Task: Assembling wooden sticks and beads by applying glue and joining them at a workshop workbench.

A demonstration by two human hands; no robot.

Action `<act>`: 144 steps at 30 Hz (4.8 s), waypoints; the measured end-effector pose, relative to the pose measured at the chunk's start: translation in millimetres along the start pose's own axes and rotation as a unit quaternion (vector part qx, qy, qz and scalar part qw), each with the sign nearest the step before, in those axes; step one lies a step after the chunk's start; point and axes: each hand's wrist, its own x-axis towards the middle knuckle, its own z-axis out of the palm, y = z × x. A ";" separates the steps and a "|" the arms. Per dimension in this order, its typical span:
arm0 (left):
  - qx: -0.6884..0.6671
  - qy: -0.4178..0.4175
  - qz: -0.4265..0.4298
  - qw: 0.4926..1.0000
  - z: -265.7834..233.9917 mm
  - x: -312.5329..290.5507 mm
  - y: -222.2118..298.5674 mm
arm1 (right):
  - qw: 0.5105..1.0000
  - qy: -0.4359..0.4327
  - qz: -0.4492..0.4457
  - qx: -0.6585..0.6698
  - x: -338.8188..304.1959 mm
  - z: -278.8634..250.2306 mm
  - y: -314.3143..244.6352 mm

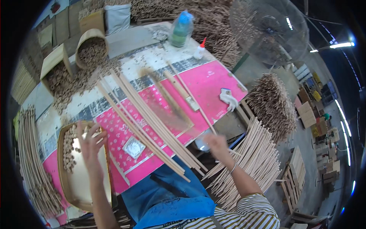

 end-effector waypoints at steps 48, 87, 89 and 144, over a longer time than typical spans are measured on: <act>0.378 0.040 0.020 0.925 -123.8 54.9 -99.0 | 0.986 0.067 -0.123 -0.095 109.2 91.0 -58.1; -0.146 0.081 -0.262 0.950 12.9 -90.2 -92.4 | 0.969 -0.193 -0.099 0.118 112.1 178.4 -111.0; -0.140 0.088 -0.261 0.951 11.7 -89.7 -90.5 | 0.967 -0.163 -0.092 0.174 109.9 172.9 -110.9; -0.211 0.024 -0.173 0.962 42.9 -85.4 -72.1 | 0.912 0.096 -0.064 0.394 4.4 181.4 -101.2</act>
